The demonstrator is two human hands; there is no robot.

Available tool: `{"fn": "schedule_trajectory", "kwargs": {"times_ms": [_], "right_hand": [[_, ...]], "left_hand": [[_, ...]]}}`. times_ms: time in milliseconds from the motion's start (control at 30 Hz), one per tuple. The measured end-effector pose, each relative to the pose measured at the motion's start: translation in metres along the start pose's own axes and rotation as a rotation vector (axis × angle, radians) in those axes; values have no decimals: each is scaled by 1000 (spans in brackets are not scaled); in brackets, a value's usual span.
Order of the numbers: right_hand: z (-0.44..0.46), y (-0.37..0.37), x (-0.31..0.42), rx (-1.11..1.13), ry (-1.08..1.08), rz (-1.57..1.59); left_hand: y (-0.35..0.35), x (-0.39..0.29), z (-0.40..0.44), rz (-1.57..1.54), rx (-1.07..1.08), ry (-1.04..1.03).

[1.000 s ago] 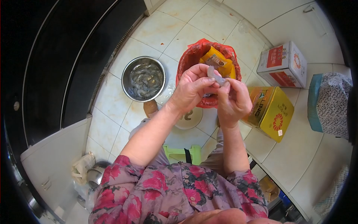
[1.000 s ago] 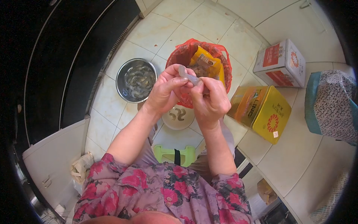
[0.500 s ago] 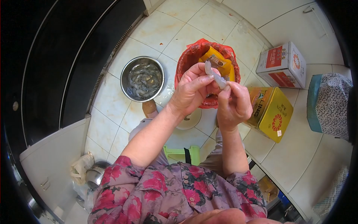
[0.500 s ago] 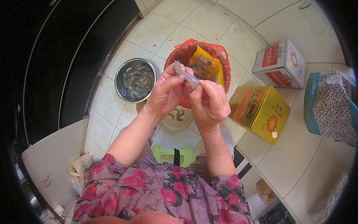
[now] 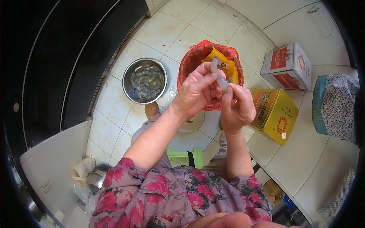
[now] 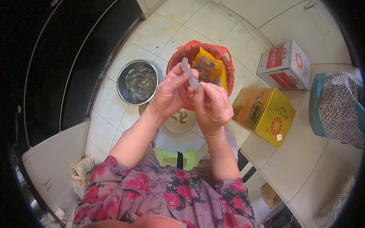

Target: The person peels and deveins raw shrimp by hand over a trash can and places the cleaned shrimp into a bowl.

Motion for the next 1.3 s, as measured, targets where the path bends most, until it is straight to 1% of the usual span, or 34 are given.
{"fn": "schedule_trajectory", "kwargs": {"times_ms": [67,200,267,300,367,400,467,500,567,600,633,667,700,767,800,833,867,900,933,967,1033,1067,1100,1133,1233,1300], "right_hand": [[0,1,0,-10,36,-1],[-1,1,0,28,23,-22],[-5,4,-16,1,-113,60],[-6,4,-17,-1,-112,60],[-9,10,-34,-64,-257,182],[-9,11,-37,-65,-256,184],[-8,2,-44,43,-280,232],[-7,1,-44,42,-279,232],[-5,-7,-48,106,-379,261],[-3,-5,-47,104,-379,260],[-5,-11,-53,169,-493,368],[-8,-17,-58,234,-606,477],[-6,-15,-58,233,-607,475],[-8,-28,-53,381,-644,709],[-7,-26,-54,380,-647,707],[-12,-30,-56,456,-722,731],[-19,-35,-57,532,-796,755],[-20,-35,-57,593,-763,712],[-20,-35,-56,592,-764,712],[-19,-34,-58,555,-791,709],[-21,-32,-63,516,-820,704],[-24,-29,-71,476,-873,681],[-27,-27,-79,437,-925,657],[-27,-27,-78,437,-926,655],[-23,-27,-76,380,-912,686],[-24,-27,-75,354,-944,711]], "left_hand": [[1,-2,1,-1,-8,-5],[3,-6,1,23,-15,-13],[2,-7,1,25,-8,-8],[6,-9,2,30,-43,-18],[9,-13,2,38,-76,-31],[8,-14,3,38,-63,-34],[6,-15,2,36,-49,-35],[3,-13,0,30,-41,3],[1,-9,-2,24,-33,43],[0,-4,-2,46,-19,96],[-2,1,-2,68,-5,149],[-3,2,-2,67,-4,151],[-4,6,-4,103,-27,195],[-2,10,-6,137,-52,243],[-2,13,-8,143,-38,299],[-2,17,-10,149,-24,354],[-1,17,-10,148,-25,356],[0,18,-10,155,-32,390],[0,20,-11,163,-40,423],[-2,19,-11,163,-40,424],[1,10,-9,243,-166,359],[1,11,-9,242,-165,362],[1,1,-5,501,-144,252],[-2,-10,-2,758,-122,137],[3,-13,-4,739,-93,111],[2,-16,-4,708,-88,101]]}}
Point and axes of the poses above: each hand's wrist, its own z-axis towards the middle knuckle, its own y-axis out of the back of the hand, x = y × z, the point moved 9 cm from there along z, towards the middle knuckle, and after that the axes turned 1 degree about -z, right-handed, at the moved point
